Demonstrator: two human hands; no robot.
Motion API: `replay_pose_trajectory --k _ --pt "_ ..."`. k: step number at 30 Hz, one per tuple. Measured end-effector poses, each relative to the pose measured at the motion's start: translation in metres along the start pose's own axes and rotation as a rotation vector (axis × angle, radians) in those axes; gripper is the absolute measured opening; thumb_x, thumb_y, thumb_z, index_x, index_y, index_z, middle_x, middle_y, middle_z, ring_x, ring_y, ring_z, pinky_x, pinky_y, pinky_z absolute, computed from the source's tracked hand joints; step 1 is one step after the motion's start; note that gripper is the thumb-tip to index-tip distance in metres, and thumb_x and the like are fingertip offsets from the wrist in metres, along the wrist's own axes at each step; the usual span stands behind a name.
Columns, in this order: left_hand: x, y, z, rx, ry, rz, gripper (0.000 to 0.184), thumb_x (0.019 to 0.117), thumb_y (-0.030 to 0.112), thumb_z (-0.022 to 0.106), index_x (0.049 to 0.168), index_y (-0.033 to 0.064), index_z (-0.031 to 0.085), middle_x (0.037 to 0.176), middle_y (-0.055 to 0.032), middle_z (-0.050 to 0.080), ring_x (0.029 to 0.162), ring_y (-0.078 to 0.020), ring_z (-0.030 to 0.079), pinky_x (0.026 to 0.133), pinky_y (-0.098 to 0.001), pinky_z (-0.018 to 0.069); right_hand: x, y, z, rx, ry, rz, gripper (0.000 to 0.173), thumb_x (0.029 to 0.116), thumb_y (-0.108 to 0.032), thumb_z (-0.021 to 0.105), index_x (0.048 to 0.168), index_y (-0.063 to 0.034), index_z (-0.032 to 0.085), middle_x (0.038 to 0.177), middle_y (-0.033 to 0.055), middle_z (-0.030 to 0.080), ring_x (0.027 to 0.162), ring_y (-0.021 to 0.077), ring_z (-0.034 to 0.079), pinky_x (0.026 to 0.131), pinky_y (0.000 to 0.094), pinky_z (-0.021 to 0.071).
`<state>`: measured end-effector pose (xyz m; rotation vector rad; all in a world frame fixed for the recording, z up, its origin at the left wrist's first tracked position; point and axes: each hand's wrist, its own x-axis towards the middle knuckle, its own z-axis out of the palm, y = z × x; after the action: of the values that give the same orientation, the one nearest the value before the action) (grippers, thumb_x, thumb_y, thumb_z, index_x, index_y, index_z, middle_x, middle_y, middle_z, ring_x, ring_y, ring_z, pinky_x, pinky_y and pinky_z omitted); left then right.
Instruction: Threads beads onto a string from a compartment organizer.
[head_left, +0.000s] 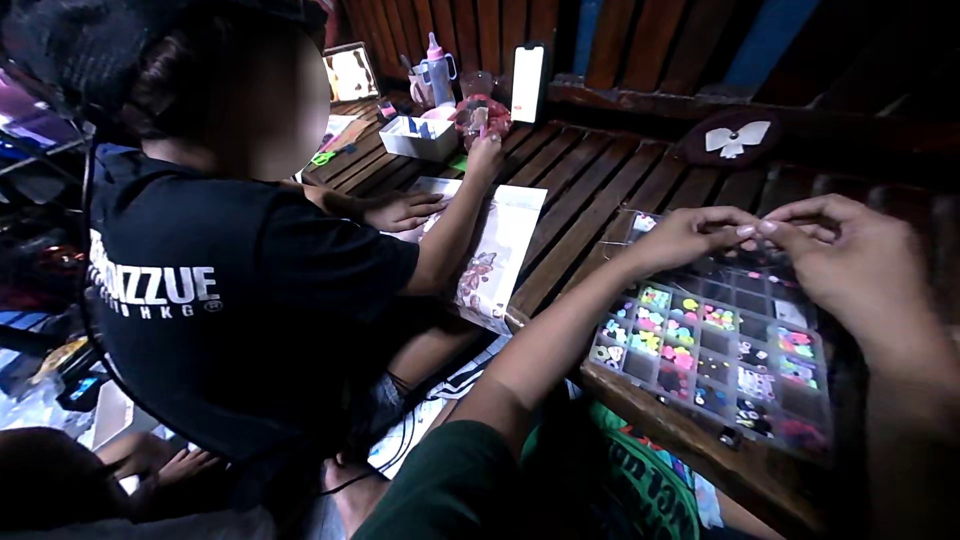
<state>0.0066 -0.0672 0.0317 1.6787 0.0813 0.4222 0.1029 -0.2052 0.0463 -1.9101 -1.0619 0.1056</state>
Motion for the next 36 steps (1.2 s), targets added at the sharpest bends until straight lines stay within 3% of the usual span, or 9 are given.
replay_pose_trajectory --k 6,10,15,21,26,30,36 --pt "0.001 0.0 0.001 -0.008 0.023 -0.008 0.019 0.1039 -0.002 0.051 0.114 -0.0122 0.064 0.099 -0.0148 0.066 0.083 -0.0099 0.06 0.08 -0.0259 0.0528 -0.002 -0.007 -0.002 -0.024 -0.002 0.022 0.023 0.1048 -0.012 0.058 0.121 0.0046 0.059 0.104 0.0214 0.064 0.087 0.0218 0.063 0.084 0.0446 0.0522" --pt "0.003 -0.002 0.002 0.016 0.043 0.022 0.02 0.1033 -0.003 0.052 0.116 -0.0134 0.063 0.102 -0.0184 0.067 0.087 -0.0134 0.062 0.083 -0.0291 0.054 0.001 -0.005 -0.001 -0.066 0.001 0.004 0.021 0.1053 -0.009 0.055 0.121 0.0058 0.059 0.104 0.0262 0.063 0.088 0.0322 0.061 0.083 0.0549 0.0482" --pt "0.003 -0.003 0.005 0.013 0.048 0.028 0.02 0.1043 -0.001 0.051 0.115 -0.0113 0.064 0.1 -0.0154 0.066 0.084 -0.011 0.06 0.08 -0.0268 0.0525 0.001 -0.008 0.001 -0.105 0.03 -0.037 0.021 0.1048 -0.007 0.057 0.118 0.0092 0.061 0.125 0.0318 0.058 0.104 0.0426 0.062 0.091 0.0604 0.0483" --pt "0.001 0.003 0.004 0.025 0.069 -0.025 0.019 0.1039 0.0 0.053 0.114 -0.012 0.065 0.102 -0.0175 0.068 0.088 -0.013 0.063 0.085 -0.0286 0.0533 0.0 -0.007 0.005 -0.096 0.056 0.005 0.023 0.1061 -0.009 0.053 0.121 0.0071 0.06 0.115 0.0304 0.062 0.097 0.0383 0.063 0.088 0.0573 0.0488" --pt "0.002 0.002 0.004 0.043 0.058 -0.04 0.018 0.1042 0.001 0.053 0.113 -0.0105 0.065 0.098 -0.0147 0.066 0.083 -0.0105 0.06 0.08 -0.0264 0.0523 -0.002 -0.012 0.008 -0.119 0.055 0.027 0.024 0.107 -0.007 0.049 0.124 0.009 0.056 0.109 0.0322 0.062 0.096 0.0412 0.062 0.088 0.06 0.0469" --pt "0.004 -0.003 0.006 0.089 0.045 -0.024 0.018 0.1045 0.0 0.052 0.114 -0.0111 0.063 0.1 -0.0168 0.066 0.084 -0.0129 0.06 0.081 -0.0282 0.0531 -0.004 -0.013 0.011 -0.141 0.043 0.045 0.026 0.1081 -0.008 0.047 0.126 0.0108 0.053 0.11 0.0341 0.061 0.099 0.0458 0.062 0.088 0.0637 0.0459" --pt "0.004 -0.001 0.002 0.134 0.015 0.029 0.019 0.1038 0.001 0.054 0.114 -0.0113 0.065 0.103 -0.0174 0.067 0.09 -0.0128 0.062 0.086 -0.0279 0.0522 -0.004 -0.014 0.011 -0.183 0.047 -0.032 0.027 0.1071 -0.005 0.044 0.125 0.014 0.054 0.114 0.0362 0.06 0.105 0.0458 0.061 0.094 0.0592 0.0462"
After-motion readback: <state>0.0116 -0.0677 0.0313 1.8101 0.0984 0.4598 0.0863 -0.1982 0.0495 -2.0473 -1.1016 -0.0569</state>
